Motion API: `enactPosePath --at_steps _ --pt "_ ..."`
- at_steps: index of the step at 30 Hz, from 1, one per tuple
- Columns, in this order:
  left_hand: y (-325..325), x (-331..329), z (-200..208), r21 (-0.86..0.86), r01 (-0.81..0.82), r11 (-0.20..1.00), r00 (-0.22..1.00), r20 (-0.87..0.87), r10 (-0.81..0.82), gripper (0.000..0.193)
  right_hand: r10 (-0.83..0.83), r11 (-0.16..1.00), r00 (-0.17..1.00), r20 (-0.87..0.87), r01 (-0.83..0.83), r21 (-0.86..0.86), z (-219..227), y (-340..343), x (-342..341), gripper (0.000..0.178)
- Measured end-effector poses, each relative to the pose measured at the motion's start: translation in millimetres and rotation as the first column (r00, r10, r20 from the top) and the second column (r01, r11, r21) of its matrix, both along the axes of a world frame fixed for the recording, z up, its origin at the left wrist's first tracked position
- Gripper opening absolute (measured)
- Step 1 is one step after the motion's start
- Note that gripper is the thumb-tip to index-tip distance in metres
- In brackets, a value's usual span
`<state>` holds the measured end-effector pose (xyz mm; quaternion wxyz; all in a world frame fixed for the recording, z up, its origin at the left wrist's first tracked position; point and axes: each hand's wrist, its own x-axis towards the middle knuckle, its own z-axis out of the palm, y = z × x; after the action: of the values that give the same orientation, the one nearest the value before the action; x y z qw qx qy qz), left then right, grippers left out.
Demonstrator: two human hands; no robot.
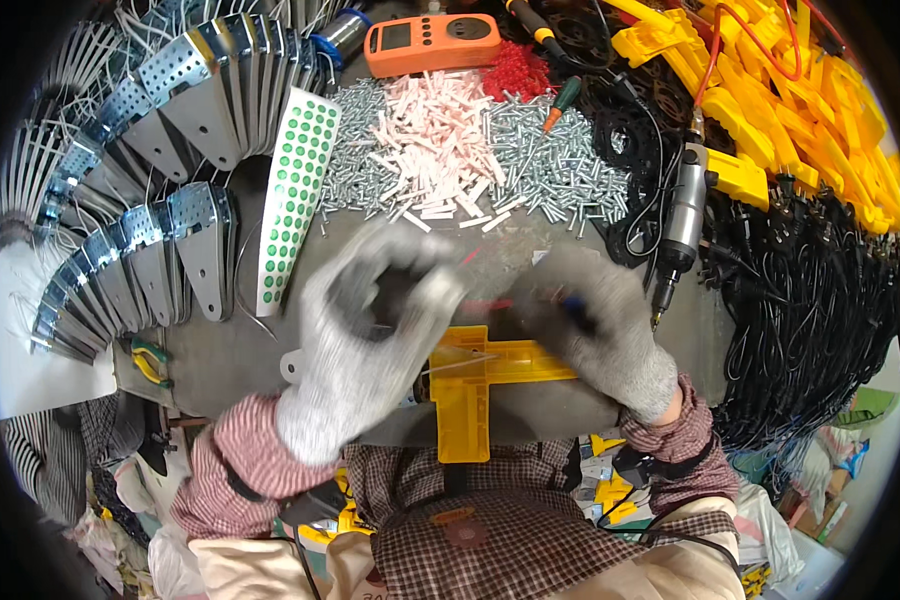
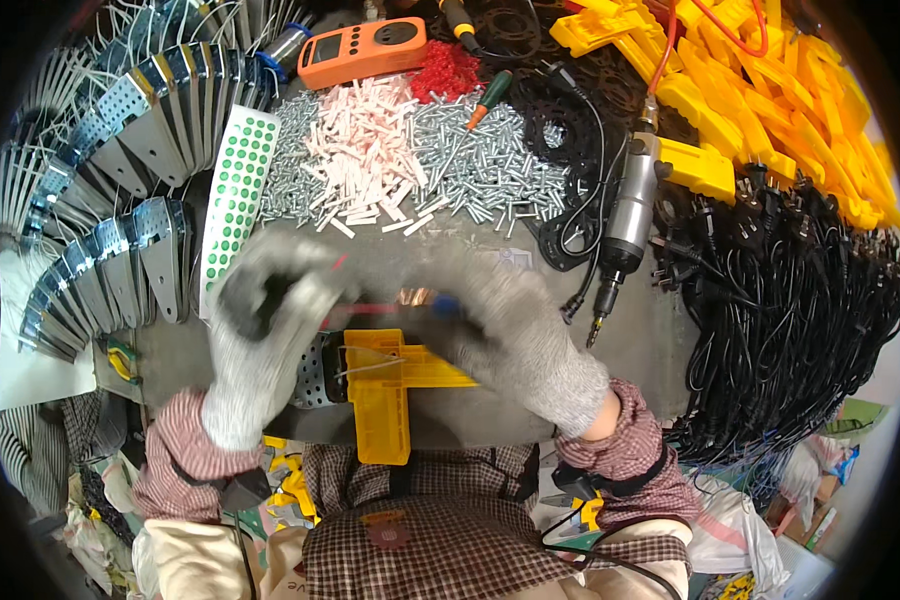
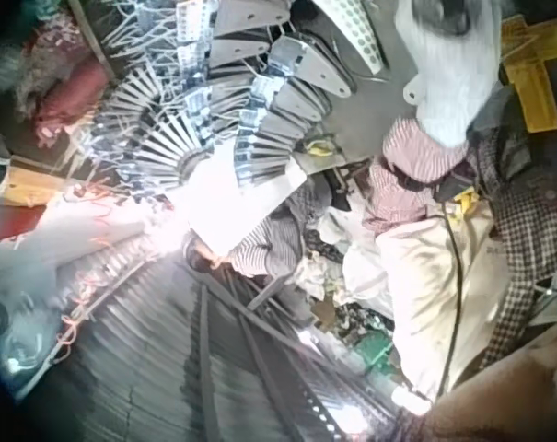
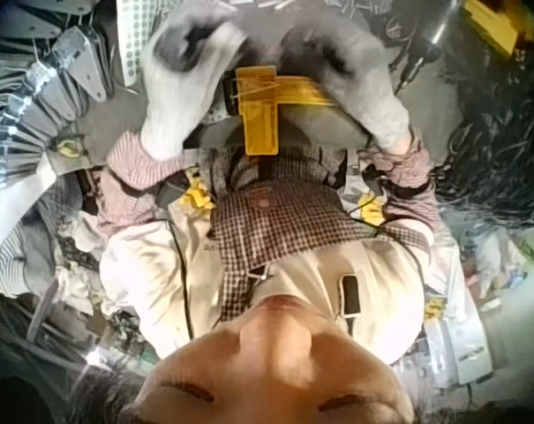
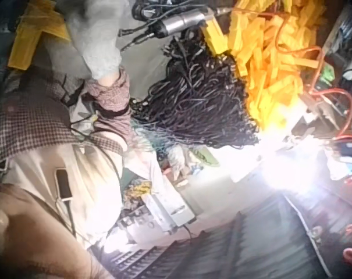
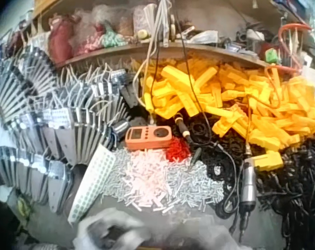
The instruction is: Assembling a hardware component by attaching metal plates to a plastic base and soldering wires.
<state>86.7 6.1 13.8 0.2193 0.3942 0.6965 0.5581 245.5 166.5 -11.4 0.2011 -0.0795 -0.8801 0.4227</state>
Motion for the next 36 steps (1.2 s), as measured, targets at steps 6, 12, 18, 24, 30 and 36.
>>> enactPosePath --at_steps 6,12,18,24,30,36 --pt "-56 27 -47 -0.111 0.204 0.973 0.673 -0.706 -0.221 0.018 0.23 0.947 0.892 0.389 -0.298 0.123 2 -20 -1 0.025" --pt "-46 18 -55 -0.1 0.3 0.948 0.677 -0.678 -0.286 0.019 0.033 0.989 0.893 0.45 0.037 -0.145 2 -15 -11 0.022" --pt "-32 11 -30 -0.038 0.073 0.997 0.789 -0.609 -0.081 0.021 0.1 0.934 0.901 0.422 0.061 -0.352 -11 -10 -11 0.031" --pt "-20 13 -29 -0.191 0.008 0.981 0.706 -0.694 -0.141 0.023 0.108 0.901 0.928 0.358 0.061 -0.429 -13 -14 -10 0.031" --pt "-18 12 -36 -0.043 0.093 0.995 0.973 -0.208 -0.1 0.024 0.049 0.988 0.919 0.39 0.014 -0.157 -2 -19 -16 0.031" --pt "-24 9 -31 -0.002 0.106 0.994 0.994 0.011 -0.106 0.012 -0.006 0.955 0.952 0.307 0.097 -0.28 -5 -21 -22 0.026"
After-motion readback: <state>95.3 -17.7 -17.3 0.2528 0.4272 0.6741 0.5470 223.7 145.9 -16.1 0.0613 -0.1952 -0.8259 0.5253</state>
